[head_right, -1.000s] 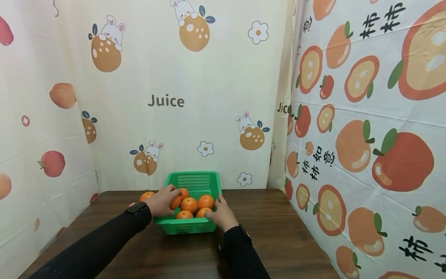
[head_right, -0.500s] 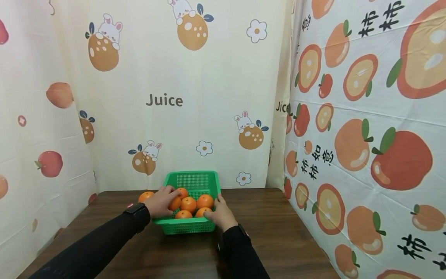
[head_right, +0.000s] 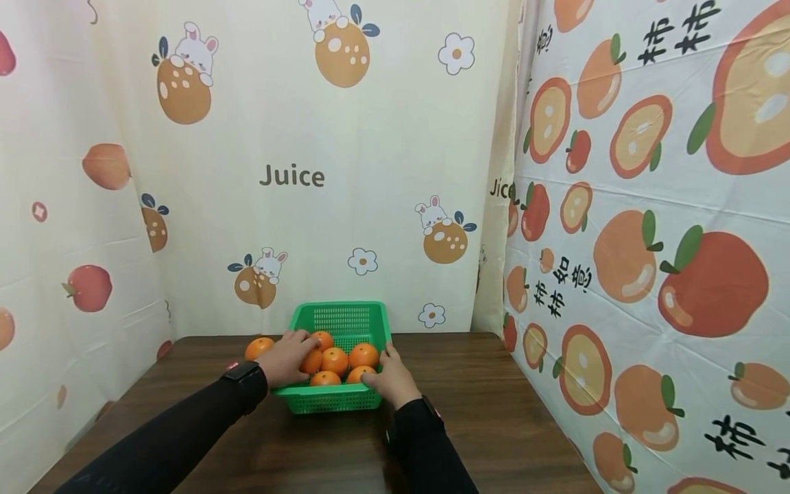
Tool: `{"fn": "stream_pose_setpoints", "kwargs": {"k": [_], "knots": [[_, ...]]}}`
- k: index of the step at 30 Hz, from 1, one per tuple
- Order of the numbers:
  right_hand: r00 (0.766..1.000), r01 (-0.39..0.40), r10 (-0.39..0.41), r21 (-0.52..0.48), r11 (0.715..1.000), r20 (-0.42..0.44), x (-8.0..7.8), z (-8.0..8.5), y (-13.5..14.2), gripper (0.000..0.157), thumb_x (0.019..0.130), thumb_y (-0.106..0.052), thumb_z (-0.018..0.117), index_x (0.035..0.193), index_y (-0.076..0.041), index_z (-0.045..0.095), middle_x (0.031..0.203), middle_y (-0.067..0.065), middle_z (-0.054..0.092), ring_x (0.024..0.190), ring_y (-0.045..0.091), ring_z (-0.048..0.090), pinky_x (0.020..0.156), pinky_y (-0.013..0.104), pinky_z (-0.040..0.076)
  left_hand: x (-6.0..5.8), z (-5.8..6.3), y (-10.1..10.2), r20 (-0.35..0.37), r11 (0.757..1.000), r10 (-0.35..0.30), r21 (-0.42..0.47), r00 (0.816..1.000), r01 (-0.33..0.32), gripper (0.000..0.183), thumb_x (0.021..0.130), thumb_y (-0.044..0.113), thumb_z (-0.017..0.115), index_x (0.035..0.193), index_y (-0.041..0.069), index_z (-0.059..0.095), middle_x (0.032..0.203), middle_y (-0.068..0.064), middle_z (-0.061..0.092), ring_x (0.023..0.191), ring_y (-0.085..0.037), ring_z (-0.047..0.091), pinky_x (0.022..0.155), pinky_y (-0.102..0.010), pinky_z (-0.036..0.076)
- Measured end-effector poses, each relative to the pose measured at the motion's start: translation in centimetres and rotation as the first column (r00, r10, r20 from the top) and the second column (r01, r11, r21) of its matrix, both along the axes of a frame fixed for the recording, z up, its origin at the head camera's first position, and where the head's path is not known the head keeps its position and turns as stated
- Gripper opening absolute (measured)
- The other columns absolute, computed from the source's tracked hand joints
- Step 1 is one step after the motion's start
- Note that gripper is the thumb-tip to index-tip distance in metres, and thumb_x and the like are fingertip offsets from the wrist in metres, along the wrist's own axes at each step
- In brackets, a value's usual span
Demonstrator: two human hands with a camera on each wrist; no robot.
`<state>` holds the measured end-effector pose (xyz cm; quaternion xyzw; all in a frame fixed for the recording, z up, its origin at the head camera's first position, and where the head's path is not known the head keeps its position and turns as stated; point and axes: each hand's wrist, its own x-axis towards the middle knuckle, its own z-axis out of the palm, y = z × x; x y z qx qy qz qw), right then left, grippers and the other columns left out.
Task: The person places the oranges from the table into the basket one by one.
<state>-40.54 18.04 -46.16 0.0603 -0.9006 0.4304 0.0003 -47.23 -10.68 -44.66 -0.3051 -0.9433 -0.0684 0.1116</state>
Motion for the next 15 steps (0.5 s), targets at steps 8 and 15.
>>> {"fn": "stream_pose_setpoints", "kwargs": {"k": [8,15], "knots": [[1.0,0.01,-0.01,-0.004,1.0,0.008,0.0,-0.14,-0.03,0.081,0.1,-0.034,0.073,0.163,0.004,0.036,0.18,0.011,0.013,0.16,0.045,0.028,0.124,0.063,0.034,0.06,-0.09,0.25,0.057,0.999,0.035,-0.004,0.998,-0.035,0.06,0.085,0.029,0.091,0.138,0.016,0.066,0.133,-0.013,0.058,0.11,-0.028,0.051,0.092,-0.044,0.055],[1.0,0.011,-0.011,-0.006,1.0,0.007,0.14,-0.04,-0.07,0.081,0.1,-0.033,0.072,0.162,0.004,0.036,0.18,0.01,0.013,0.16,0.045,0.028,0.124,0.063,0.033,0.53,0.28,0.42,0.033,0.999,0.045,-0.031,0.998,-0.044,0.055,0.087,0.031,0.09,0.136,0.018,0.068,0.131,-0.012,0.052,0.109,-0.028,0.048,0.09,-0.042,0.055]]}}
